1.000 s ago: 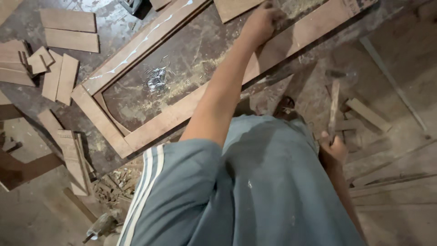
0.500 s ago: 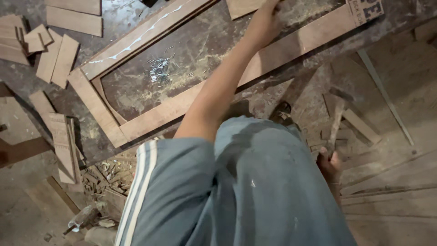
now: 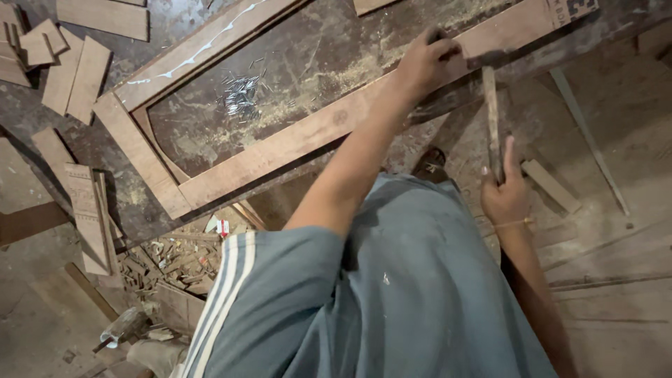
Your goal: The person uses a hammer to drive nails into a wooden frame placed on a workbench. They repeatedly pick up nails and strike them into the wood to secure the frame pieces together.
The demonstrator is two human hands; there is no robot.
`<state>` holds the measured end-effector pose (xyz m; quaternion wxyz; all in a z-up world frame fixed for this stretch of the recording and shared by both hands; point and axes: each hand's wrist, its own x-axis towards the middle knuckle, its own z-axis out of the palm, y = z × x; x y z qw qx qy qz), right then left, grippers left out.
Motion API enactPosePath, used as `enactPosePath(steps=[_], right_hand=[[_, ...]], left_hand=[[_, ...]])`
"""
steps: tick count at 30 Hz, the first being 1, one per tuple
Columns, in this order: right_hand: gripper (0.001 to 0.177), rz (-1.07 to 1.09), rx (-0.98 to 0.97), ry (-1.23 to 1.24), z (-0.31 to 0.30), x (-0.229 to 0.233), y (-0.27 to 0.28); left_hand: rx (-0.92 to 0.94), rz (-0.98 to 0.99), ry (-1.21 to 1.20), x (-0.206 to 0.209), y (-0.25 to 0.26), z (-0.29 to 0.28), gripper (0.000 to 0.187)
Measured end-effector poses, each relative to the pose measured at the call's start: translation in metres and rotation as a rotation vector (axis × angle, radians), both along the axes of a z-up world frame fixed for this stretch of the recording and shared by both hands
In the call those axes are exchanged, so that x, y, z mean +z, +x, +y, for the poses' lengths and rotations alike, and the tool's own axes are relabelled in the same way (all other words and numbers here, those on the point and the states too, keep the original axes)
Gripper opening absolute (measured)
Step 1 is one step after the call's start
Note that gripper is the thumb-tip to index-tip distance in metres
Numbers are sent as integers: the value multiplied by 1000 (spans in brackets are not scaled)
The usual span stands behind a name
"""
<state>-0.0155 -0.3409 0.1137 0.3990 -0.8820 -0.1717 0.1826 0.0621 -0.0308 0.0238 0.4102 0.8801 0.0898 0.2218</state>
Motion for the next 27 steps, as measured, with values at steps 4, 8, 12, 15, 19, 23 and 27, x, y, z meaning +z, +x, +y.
enactPosePath(steps=[4, 8, 12, 15, 19, 23, 27], right_hand=[[72, -98, 37, -118, 13, 3, 11], [68, -251, 57, -132, 18, 10, 18], [68, -296, 120, -122, 26, 14, 29], [69, -336, 150, -115, 31, 17, 34], [70, -330, 162, -122, 35, 24, 35], [69, -267, 145, -128, 34, 28, 38], [68, -300, 168, -111, 34, 31, 38]], left_hand=[[110, 43, 94, -5, 9, -6, 21], [62, 68, 109, -5, 4, -6, 31], [101, 159, 71, -10, 6, -5, 44], [87, 218, 79, -19, 4, -2, 52], [71, 235, 82, -27, 4, -2, 59], [108, 133, 162, -29, 4, -6, 60], [109, 181, 111, -29, 4, -5, 58]])
